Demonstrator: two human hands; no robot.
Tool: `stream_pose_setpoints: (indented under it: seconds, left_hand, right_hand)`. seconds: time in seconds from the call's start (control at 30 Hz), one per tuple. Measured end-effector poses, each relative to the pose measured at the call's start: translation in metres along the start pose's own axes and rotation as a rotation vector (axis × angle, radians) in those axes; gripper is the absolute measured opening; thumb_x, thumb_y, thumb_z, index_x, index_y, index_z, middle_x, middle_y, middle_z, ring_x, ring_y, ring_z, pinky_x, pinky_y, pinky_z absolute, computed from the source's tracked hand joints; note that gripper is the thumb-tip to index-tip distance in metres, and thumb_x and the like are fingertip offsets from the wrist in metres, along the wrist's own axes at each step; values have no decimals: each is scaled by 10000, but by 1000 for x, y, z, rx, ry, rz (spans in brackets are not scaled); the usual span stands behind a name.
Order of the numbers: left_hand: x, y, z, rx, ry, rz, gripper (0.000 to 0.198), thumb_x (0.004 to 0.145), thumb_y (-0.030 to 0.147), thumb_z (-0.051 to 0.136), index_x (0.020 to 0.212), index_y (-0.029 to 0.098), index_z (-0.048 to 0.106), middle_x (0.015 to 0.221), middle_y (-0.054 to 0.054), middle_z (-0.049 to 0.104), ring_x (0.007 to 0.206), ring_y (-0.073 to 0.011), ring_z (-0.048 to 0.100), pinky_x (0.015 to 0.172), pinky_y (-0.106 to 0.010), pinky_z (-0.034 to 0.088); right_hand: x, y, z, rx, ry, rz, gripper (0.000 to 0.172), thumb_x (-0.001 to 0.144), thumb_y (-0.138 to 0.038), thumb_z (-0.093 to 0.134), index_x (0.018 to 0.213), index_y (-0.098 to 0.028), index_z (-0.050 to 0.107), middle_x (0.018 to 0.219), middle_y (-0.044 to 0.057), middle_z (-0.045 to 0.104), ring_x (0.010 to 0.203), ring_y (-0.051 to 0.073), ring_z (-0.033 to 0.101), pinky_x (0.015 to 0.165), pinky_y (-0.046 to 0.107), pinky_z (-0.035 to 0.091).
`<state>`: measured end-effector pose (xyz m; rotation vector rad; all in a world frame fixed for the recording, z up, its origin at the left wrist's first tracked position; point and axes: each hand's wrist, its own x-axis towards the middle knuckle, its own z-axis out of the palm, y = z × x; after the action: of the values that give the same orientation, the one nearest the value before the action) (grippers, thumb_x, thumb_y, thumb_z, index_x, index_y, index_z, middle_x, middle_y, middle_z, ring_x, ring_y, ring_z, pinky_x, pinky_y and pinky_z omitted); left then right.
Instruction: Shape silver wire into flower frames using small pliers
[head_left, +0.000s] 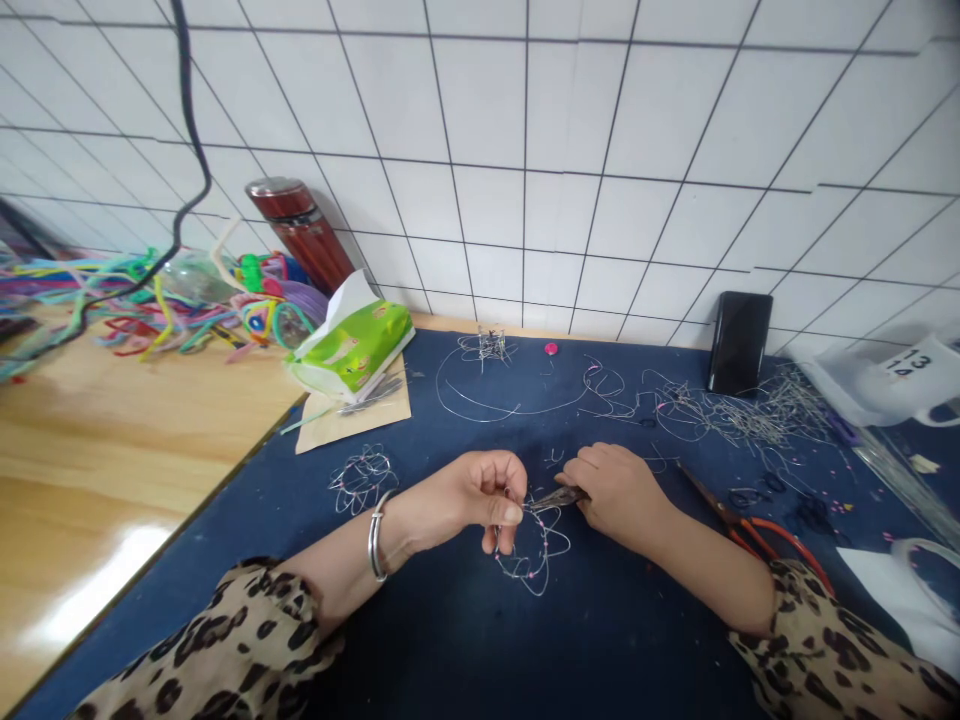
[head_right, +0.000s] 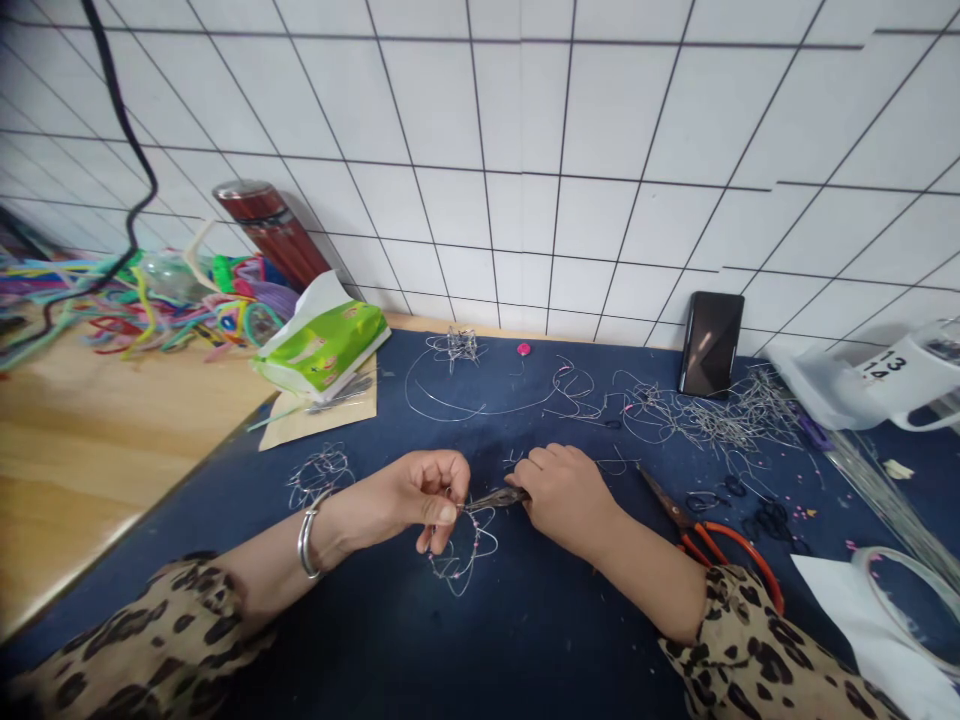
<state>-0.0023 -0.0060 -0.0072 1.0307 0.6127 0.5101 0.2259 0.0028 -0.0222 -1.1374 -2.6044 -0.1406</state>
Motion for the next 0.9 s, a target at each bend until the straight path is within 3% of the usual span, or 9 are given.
stream_pose_setpoints:
  seconds: [0.53,0.9]
  left_hand:
    - [0,-3,1,-35,-22,36,180,747,135,650,819,132,485,561,-2,632,494,-112,620,395,-145,445]
    - [0,-1,-5,-67,-55,25,172,752,147,645,821,133,488,556,-7,633,439,-86,568,380,-138,409]
  right_hand:
    - [-1,0,1,16,5,15,217,860,-248,432,693,-192,559,663,3,540,660,131,422,644,271,258]
    - [0,2,-5,-124,56,-39,295,890,-276,399,644,-186,535,624,17,511,641,144,377,622,301,211]
